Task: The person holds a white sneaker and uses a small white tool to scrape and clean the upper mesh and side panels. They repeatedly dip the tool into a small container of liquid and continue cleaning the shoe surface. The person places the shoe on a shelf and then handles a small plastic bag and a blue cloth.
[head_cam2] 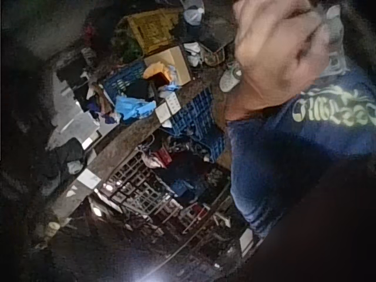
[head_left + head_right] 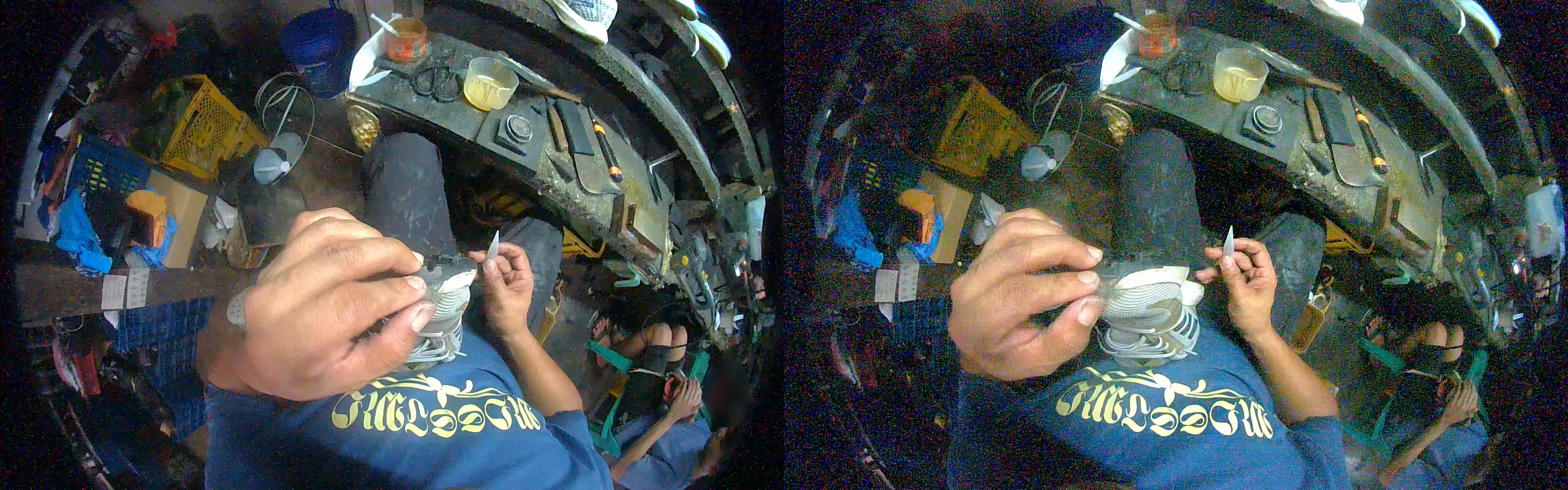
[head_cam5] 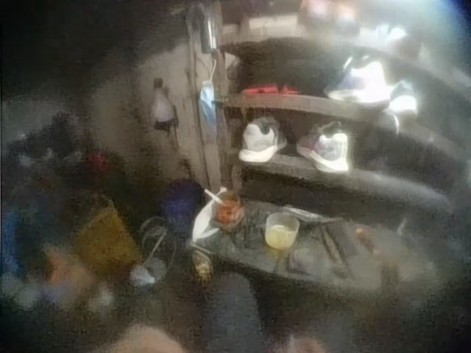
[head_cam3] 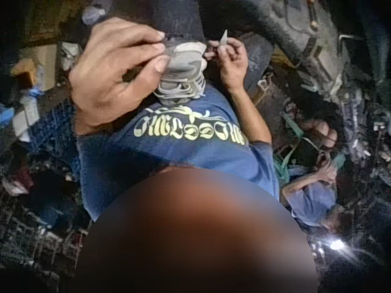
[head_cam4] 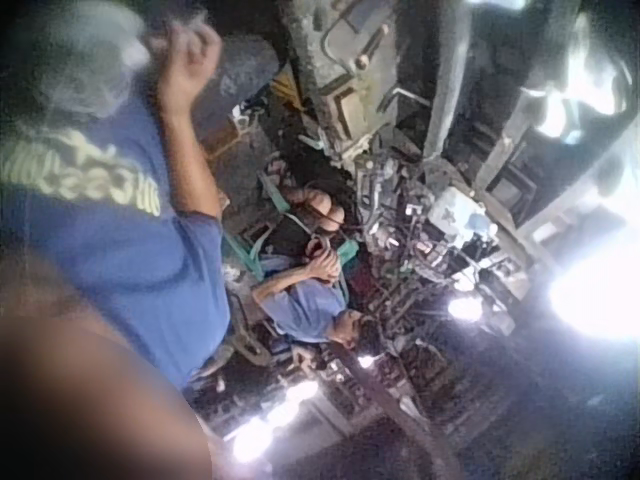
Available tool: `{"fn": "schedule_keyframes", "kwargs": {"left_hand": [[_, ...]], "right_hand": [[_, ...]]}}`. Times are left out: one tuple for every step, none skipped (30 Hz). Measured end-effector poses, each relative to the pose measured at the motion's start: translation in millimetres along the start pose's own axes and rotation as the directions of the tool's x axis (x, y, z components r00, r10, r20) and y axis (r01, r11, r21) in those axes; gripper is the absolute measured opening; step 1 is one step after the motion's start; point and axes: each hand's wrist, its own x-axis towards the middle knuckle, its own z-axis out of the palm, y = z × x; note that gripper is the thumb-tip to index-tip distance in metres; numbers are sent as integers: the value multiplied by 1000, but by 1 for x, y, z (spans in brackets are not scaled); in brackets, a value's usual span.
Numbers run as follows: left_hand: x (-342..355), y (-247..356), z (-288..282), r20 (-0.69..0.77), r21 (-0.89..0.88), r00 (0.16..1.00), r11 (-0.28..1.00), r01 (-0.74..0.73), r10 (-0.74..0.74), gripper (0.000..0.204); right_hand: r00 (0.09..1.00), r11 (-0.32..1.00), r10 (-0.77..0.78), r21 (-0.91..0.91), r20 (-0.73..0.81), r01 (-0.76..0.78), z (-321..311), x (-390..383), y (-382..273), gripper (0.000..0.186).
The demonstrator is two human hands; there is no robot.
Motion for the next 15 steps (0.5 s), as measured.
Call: {"fn": "schedule_keyframes", "kwargs": {"left_hand": [[1,-1,3,-30,43,999,999,-16,17,14],[1,-3,7,-54,84,998,996,-17,21,12],[1,-6,10,-78,128,996,992,-23,33,11],[2,-11,13,-117,99,993,995,20,-8,10],[3,-19,17,-154,72,987,996,55,-43,9],[3,-24,18,-186,37,981,997,71,-63,8],[2,-27,17,-195,21,978,996,83,-77,7],[1,-30,18,-193,22,977,995,97,-91,7],[0,-31,18,-195,13,976,995,100,-96,7],[0,-31,18,-197,4,975,994,106,-103,7],[-1,-30,19,-195,8,976,995,104,-101,8],[-2,-29,19,-194,12,976,995,102,-98,8],[-2,-28,19,-186,17,975,992,127,-122,9],[-2,-27,19,-192,15,977,995,102,-97,11],[-1,-28,19,-191,14,977,995,101,-97,13]], "right_hand": [[1000,1000,19,19,-11,-19,-1,-1,1,25],[999,998,37,41,-13,-37,-2,-2,2,25],[998,997,55,64,-15,-53,-2,-2,4,25],[997,993,72,96,-19,-70,-3,-3,6,25],[998,995,65,73,-26,-63,-3,-2,8,24],[997,994,71,86,-27,-69,-3,-2,9,24],[997,992,75,99,-28,-72,-4,-2,10,24],[996,991,78,112,-32,-74,-4,-1,11,25],[996,990,86,116,-34,-82,-5,-1,12,25],[995,989,97,119,-36,-92,-5,0,12,25],[994,987,104,128,-38,-99,-5,0,13,24],[994,989,101,116,-34,-97,-6,0,13,25],[995,990,95,110,-32,-91,-6,1,14,25],[995,991,90,105,-31,-86,-6,1,14,25],[996,989,93,115,-18,-90,-7,1,15,25]]}}
